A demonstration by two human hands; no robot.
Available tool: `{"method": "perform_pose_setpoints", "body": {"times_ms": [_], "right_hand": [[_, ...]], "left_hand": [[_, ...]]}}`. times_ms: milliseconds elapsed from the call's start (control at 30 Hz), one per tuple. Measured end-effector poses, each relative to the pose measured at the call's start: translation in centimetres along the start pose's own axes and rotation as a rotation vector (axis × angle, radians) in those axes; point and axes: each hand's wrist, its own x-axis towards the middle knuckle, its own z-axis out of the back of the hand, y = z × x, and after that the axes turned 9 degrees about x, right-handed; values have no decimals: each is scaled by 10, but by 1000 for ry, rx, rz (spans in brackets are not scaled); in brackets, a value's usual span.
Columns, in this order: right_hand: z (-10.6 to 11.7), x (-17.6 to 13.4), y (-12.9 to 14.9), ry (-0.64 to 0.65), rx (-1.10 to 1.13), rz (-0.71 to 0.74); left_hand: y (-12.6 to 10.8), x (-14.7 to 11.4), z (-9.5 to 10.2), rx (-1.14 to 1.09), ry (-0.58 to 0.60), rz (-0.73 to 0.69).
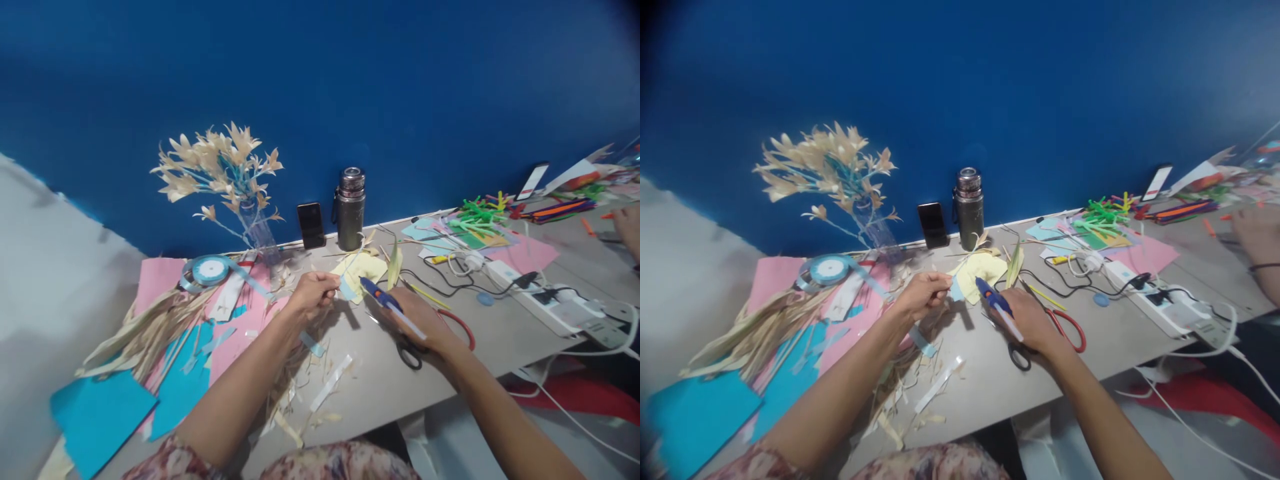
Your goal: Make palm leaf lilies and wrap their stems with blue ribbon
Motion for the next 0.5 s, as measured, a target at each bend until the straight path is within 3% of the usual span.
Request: {"method": "perform_pose_setpoints", "body": {"times_ms": [133, 233, 333, 400, 500], "right_hand": [[-5, 2, -13, 145, -391, -3], [-4, 2, -4, 148, -371, 72], [-4, 5, 22, -71, -146, 143], [-6, 9, 41, -231, 86, 95], [-10, 19, 60, -233, 538, -51]], "left_hand": [[-4, -15, 4, -22, 57, 9], [-4, -25, 2, -53, 73, -9], [-2, -35, -2, -42, 33, -58], [-1, -40, -4, -26, 34, -63], [0, -46, -7, -14, 88, -38]]}}
